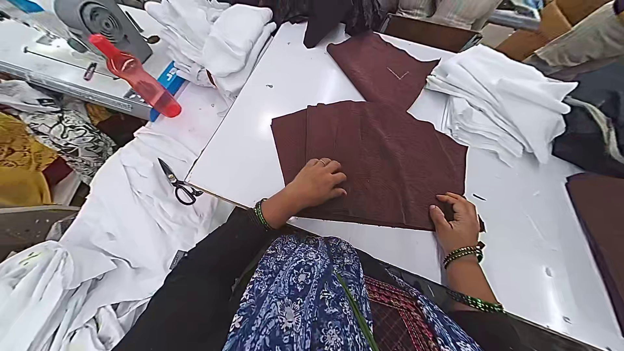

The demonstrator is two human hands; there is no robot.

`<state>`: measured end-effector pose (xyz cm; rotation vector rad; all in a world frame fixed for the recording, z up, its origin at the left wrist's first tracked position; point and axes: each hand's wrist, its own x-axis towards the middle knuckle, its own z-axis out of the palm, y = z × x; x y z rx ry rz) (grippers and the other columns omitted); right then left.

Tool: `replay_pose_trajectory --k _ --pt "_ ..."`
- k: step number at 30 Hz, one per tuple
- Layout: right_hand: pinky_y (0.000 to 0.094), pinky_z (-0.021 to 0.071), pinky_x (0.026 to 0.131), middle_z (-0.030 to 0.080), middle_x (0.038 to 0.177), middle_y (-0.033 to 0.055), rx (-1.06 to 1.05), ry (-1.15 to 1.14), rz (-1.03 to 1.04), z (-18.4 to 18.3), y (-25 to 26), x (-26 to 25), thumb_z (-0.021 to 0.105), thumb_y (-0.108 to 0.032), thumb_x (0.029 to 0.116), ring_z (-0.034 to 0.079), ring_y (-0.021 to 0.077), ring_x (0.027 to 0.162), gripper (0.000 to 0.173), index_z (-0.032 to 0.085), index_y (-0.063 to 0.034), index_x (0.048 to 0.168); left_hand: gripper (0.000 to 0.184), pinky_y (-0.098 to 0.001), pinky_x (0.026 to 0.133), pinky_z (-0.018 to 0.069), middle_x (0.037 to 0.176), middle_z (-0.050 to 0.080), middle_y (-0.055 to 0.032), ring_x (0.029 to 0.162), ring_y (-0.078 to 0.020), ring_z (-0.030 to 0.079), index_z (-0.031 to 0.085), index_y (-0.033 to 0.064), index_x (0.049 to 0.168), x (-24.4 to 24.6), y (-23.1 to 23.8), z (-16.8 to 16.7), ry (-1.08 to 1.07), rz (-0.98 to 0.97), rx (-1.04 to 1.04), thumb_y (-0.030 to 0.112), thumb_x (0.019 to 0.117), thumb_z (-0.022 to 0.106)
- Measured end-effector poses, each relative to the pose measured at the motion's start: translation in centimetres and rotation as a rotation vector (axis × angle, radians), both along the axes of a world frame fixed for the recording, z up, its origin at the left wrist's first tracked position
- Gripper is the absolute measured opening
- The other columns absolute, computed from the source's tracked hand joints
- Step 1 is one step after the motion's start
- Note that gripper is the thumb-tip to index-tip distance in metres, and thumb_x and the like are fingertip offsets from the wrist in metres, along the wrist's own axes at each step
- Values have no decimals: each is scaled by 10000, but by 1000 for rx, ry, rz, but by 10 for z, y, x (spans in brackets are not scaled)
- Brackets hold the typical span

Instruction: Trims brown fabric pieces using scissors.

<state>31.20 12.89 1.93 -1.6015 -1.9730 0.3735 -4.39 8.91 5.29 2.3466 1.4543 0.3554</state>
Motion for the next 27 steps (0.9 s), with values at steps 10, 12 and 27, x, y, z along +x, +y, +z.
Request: replay_pose_trajectory --k 10,12,27 --pt "793 168 1114 571 1396 311 103 -151 91 19 5 -19 577 -230 939 406 558 1401 357 730 37 1121 457 -607 1034 399 1394 571 -210 1371 -388 477 717 -6 1037 -46 -25 17 192 470 -236 434 1020 594" --pt "800 150 1130 618 1374 250 116 -186 281 24 -3 -63 534 -466 987 448 517 1394 519 764 -12 1089 413 -631 1013 434 1476 504 -242 1352 -433 498 632 -13 1272 -44 -32 9 63 603 -165 281 982 644" --pt "674 -59 1204 142 1707 178 -365 -430 924 38 -37 -220 531 -778 868 25 357 1590 940 343 -237 1613 703 -634 1208 227 1680 158 -271 1549 -458 181 295 -52 1574 -75 -39 -1 -312 829 149 90 945 574"
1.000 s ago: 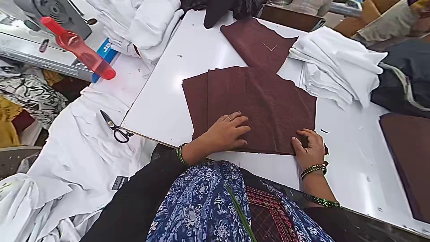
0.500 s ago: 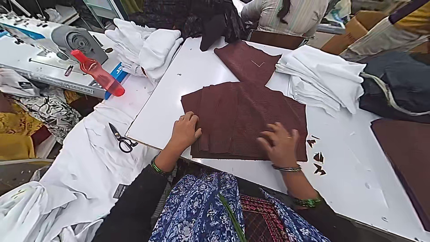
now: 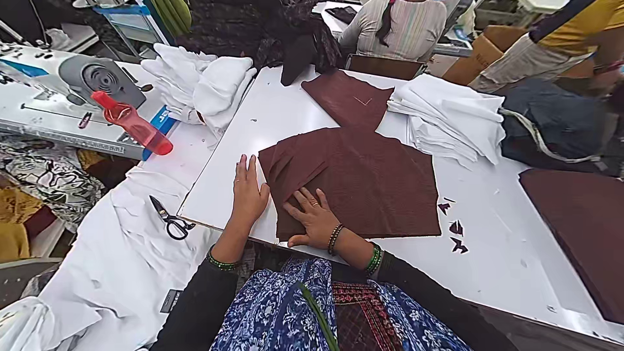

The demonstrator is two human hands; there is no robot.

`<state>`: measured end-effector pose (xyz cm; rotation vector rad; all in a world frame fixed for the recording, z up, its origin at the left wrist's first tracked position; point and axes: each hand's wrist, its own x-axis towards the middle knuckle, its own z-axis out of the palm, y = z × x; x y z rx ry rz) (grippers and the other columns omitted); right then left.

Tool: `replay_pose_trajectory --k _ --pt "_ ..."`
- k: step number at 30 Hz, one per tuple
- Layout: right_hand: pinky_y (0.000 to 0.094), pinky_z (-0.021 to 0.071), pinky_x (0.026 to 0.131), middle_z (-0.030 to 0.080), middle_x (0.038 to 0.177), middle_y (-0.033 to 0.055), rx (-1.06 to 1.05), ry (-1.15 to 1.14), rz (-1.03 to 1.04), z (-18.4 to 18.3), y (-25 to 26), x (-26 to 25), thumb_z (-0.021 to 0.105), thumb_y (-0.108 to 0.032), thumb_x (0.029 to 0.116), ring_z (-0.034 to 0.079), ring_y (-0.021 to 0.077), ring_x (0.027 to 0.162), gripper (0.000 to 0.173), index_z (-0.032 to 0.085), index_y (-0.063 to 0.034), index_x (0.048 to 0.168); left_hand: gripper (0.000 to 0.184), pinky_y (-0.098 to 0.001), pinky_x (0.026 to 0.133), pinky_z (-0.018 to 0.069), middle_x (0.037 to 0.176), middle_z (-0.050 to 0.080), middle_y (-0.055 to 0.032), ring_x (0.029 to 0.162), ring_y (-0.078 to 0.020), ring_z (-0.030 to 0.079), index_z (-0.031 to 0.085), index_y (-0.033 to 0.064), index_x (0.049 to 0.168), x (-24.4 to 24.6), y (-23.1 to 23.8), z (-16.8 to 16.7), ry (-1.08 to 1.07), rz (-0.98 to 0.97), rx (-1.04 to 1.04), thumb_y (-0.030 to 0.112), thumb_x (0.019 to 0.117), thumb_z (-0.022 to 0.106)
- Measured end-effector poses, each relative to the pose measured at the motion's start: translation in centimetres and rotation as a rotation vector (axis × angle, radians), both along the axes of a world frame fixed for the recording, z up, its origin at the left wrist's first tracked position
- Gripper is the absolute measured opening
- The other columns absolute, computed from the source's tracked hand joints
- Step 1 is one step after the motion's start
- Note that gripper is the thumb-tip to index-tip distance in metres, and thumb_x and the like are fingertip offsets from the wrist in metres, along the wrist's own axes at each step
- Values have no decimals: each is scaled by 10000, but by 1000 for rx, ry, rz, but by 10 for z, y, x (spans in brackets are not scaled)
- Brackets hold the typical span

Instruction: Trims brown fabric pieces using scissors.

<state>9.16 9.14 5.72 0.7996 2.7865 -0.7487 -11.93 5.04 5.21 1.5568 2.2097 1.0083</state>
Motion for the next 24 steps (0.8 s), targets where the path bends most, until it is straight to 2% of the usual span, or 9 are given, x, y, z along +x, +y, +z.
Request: replay_pose_trajectory --k 2,5,8,10,12,16,19,22,24 --pt "674 -43 1206 130 1713 160 12 -18 73 -3 -2 -10 533 -754 884 22 362 1589 930 305 -242 1627 642 -523 1214 306 1644 298 -234 1535 -346 292 354 -54 1542 9 0 9 -125 -136 168 108 958 567" --pt "675 -47 1210 225 1688 176 -42 -42 122 -4 -5 -16 562 -709 901 68 380 1584 911 363 -159 1600 554 -456 1175 390 1530 504 -187 1439 -264 466 469 -28 1492 37 2 18 -269 -675 110 276 1029 499" --pt "683 301 1141 580 1436 219 -76 117 237 -18 -6 -6 597 -616 933 475 423 1398 711 612 -84 1404 585 -657 1226 102 1645 362 -137 1563 -364 221 409 98 1574 54 20 17 -68 -970 -270 382 1065 455" --pt "643 364 1126 644 1381 169 -12 349 327 -22 -5 6 584 -515 974 552 389 1350 571 688 -67 1312 573 -703 1203 75 1688 280 -98 1579 -371 150 411 172 1582 46 36 8 108 -764 -416 429 1072 448" --pt "659 354 1126 696 1299 159 95 611 174 -32 -5 24 610 -442 966 592 393 1307 464 756 -49 1165 576 -759 1174 18 1695 231 -159 1573 -436 107 415 199 1583 22 52 1 206 -490 -443 438 1063 481" --pt "679 190 1196 428 1592 180 164 285 -293 -25 6 73 542 -681 913 321 414 1511 772 579 -143 1465 645 -746 1178 81 1659 166 -323 1539 -537 101 352 31 1582 -20 97 26 226 -204 -409 336 1050 550" --pt "688 152 1200 336 1650 155 150 124 -325 -21 0 89 496 -747 895 249 401 1543 844 495 -198 1536 681 -593 1186 318 1604 325 -299 1482 -443 349 262 -42 1583 -7 162 49 -218 -211 -126 224 1044 583" --pt "746 215 1146 403 1606 190 204 200 -326 -28 -14 90 512 -730 881 318 451 1502 830 544 -179 1501 817 -593 1076 437 1563 370 -304 1380 -456 460 110 21 1616 32 244 51 -839 -58 -133 424 1053 544" --pt "764 254 1121 445 1572 212 207 254 -335 -28 -19 90 614 -647 871 357 476 1475 771 581 -163 1470 892 -596 1022 489 1453 470 -354 1278 -476 548 246 -88 1544 45 294 31 -753 29 -186 543 1006 575"
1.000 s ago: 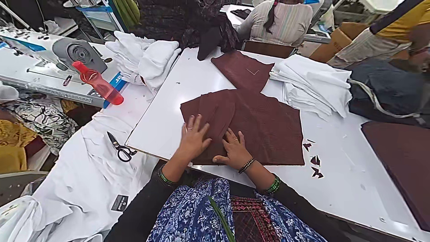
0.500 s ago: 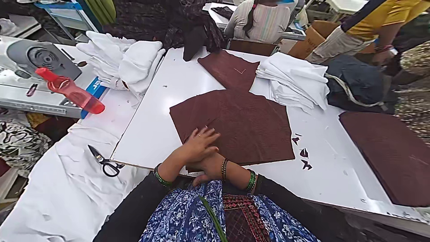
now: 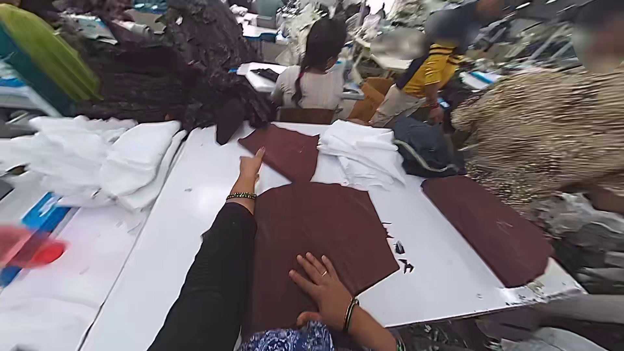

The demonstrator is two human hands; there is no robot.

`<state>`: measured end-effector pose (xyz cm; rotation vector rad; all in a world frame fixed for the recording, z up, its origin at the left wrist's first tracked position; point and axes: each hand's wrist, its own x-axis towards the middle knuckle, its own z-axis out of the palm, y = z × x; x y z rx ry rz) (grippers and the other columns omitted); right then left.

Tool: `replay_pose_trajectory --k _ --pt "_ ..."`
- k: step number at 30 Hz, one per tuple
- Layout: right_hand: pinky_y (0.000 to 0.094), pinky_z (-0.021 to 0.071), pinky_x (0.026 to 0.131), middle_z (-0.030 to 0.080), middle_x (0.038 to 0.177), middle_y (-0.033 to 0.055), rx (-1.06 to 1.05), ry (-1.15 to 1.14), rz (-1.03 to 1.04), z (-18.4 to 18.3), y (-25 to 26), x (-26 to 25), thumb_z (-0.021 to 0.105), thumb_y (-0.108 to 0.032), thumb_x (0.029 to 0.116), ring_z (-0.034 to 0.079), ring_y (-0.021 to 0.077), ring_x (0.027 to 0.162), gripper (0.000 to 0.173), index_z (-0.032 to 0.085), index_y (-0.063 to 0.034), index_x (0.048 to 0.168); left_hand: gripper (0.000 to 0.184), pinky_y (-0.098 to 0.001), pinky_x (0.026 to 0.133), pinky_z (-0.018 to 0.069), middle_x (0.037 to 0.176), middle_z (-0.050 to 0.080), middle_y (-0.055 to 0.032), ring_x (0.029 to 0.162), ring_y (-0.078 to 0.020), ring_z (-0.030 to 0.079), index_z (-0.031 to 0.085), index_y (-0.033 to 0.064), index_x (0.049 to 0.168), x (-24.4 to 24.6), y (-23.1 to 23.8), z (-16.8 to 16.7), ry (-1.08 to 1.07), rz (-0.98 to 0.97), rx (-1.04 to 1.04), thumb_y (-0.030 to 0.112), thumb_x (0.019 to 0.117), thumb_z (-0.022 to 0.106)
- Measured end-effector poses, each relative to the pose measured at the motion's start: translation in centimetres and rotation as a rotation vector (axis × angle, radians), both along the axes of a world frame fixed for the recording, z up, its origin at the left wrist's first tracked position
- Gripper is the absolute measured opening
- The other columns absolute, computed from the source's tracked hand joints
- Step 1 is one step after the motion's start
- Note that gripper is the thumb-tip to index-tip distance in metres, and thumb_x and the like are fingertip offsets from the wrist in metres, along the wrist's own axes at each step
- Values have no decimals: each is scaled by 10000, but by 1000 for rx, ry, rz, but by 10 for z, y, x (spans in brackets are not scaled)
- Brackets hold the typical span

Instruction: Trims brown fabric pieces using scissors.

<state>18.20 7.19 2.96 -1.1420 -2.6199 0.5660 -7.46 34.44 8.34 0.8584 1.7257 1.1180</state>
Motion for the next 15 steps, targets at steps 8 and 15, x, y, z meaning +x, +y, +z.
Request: replay_pose_trajectory --k 8,15 --pt "626 303 1153 530 1518 168 -172 97 -69 19 -2 26 559 -381 1033 431 408 1448 463 646 -107 1396 555 -559 1131 387 1405 547 -328 1377 -417 503 538 -126 1344 53 65 -17 368 -51 -73 318 1017 608" --pt "828 70 1115 355 1640 165 -139 -33 -108 3 14 41 579 -507 985 212 476 1534 591 526 -255 1517 417 -317 867 531 1181 594 -116 973 -107 610 429 -19 1424 3 22 31 -170 141 475 135 1042 495"
